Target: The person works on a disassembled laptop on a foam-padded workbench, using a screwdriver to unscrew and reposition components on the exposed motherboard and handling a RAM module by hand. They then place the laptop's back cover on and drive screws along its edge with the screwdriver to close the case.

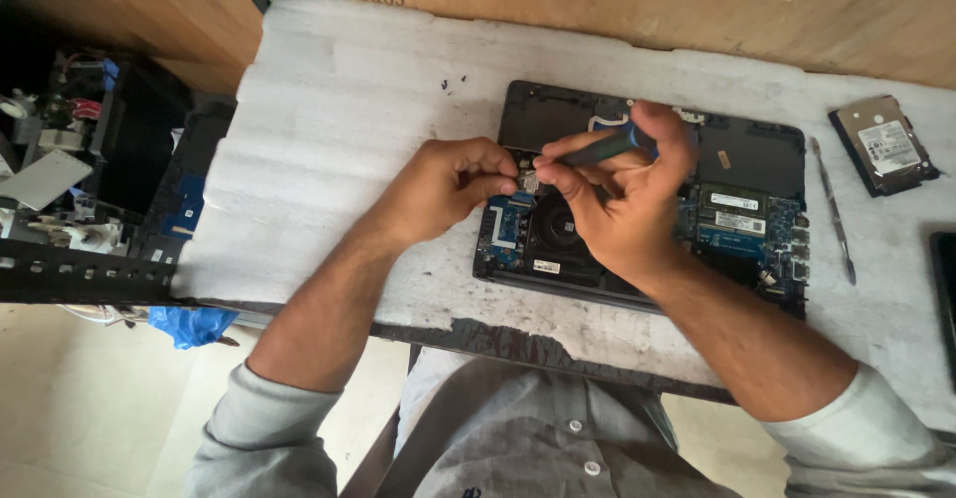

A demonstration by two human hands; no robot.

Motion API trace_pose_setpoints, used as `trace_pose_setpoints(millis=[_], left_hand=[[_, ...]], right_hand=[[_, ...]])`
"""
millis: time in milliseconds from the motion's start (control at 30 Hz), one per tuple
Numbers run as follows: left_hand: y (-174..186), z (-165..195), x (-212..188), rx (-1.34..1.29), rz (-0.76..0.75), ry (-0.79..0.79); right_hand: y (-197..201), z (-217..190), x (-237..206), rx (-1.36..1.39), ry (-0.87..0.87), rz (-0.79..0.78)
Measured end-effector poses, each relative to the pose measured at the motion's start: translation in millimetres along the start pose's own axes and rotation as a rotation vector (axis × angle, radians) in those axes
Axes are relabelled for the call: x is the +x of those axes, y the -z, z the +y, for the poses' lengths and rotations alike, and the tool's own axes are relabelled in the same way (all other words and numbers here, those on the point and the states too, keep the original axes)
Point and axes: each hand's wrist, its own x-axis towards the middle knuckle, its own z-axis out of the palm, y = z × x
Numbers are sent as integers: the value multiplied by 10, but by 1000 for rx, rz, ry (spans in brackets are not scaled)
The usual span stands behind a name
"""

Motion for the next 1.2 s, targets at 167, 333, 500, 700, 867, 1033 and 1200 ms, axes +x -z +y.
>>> trace_pose_setpoints(millis=[167,333,500,700,867,1033,1200], left_hand=[[-2,40,2,49,3,-55],[11,71,-6,75,-10,-50],[1,71,-23,65,-23,-71],[-2,83,-25,107,-23,-100],[23,155,-38,137,-37,-89],[135,232,-48,138,-12,-25],[320,252,-88,183,-109,43]], right_hand=[[-6,-27,4,-15,20,6],[-2,-11,7,-5,14,-14],[-10,8,9,-51,2,-11],[16,1,25,22,-60,-83],[13,-6,14,24,-104,-76],[79,-9,-5,144,-134,-65],[100,-40,-52,214,-157,-184]])
